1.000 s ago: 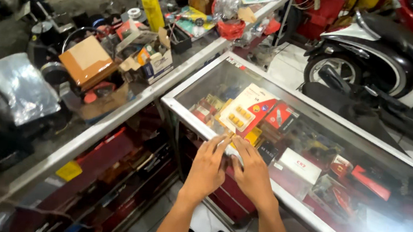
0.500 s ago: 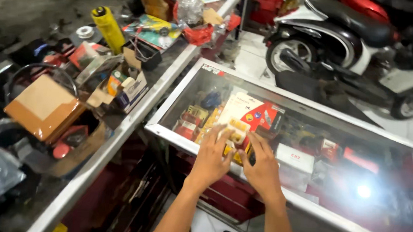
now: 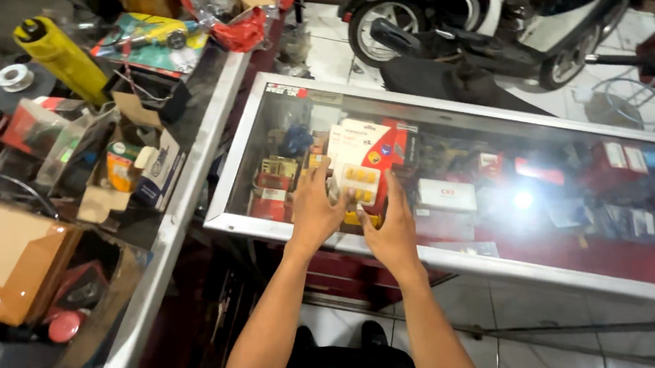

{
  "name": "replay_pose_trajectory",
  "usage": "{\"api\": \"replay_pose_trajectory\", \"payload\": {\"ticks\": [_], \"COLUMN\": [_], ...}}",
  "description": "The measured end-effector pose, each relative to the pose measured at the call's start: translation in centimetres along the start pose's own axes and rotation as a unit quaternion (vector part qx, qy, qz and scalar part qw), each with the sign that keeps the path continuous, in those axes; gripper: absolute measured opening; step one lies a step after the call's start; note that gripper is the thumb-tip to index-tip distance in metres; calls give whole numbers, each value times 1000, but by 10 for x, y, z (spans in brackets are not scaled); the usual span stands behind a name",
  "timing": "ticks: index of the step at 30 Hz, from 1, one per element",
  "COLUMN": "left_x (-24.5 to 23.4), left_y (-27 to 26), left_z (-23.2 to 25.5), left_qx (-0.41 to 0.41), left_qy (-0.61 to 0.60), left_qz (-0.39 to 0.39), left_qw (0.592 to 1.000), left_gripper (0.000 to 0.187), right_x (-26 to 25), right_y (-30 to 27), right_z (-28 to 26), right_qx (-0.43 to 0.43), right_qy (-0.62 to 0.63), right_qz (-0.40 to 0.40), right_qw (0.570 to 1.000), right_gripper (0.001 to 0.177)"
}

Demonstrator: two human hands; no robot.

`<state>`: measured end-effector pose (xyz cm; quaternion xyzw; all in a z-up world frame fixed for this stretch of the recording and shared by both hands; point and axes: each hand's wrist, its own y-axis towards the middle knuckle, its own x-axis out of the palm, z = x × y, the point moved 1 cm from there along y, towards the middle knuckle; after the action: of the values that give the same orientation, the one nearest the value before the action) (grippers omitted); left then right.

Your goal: The person picks up several packaged motorcycle parts from a glass counter and places them onto a metal wire display rack on a wall.

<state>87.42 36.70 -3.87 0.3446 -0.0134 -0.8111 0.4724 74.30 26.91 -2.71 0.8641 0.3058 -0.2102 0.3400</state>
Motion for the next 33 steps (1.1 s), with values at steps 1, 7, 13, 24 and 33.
{"api": "replay_pose_trajectory", "payload": {"ticks": [1, 7, 13, 24, 33], "left_x": [0, -9, -7, 19, 21], "left_y": [1, 1, -1, 11, 14], "left_z": [0, 11, 28, 80, 86], "left_qx": [2, 26, 49, -11, -107], "left_qy": [-2, -56, -246, -395, -500], "left_qz": [3, -25, -71, -105, -119], "left_qw": [1000, 998, 965, 913, 851], "left_gripper": [75, 75, 64, 31, 22], "right_x": [0, -8, -23, -52, -59], "right_y": [0, -3, -8, -6, -25], "right_z": [0, -2, 0, -3, 14], "right_qx": [28, 81, 64, 67, 96], "right_qy": [36, 131, 190, 239, 123], "right_qz": [-9, 20, 83, 70, 13], "right_qw": [999, 988, 976, 966, 988], "right_gripper": [86, 83, 81, 27, 28]}}
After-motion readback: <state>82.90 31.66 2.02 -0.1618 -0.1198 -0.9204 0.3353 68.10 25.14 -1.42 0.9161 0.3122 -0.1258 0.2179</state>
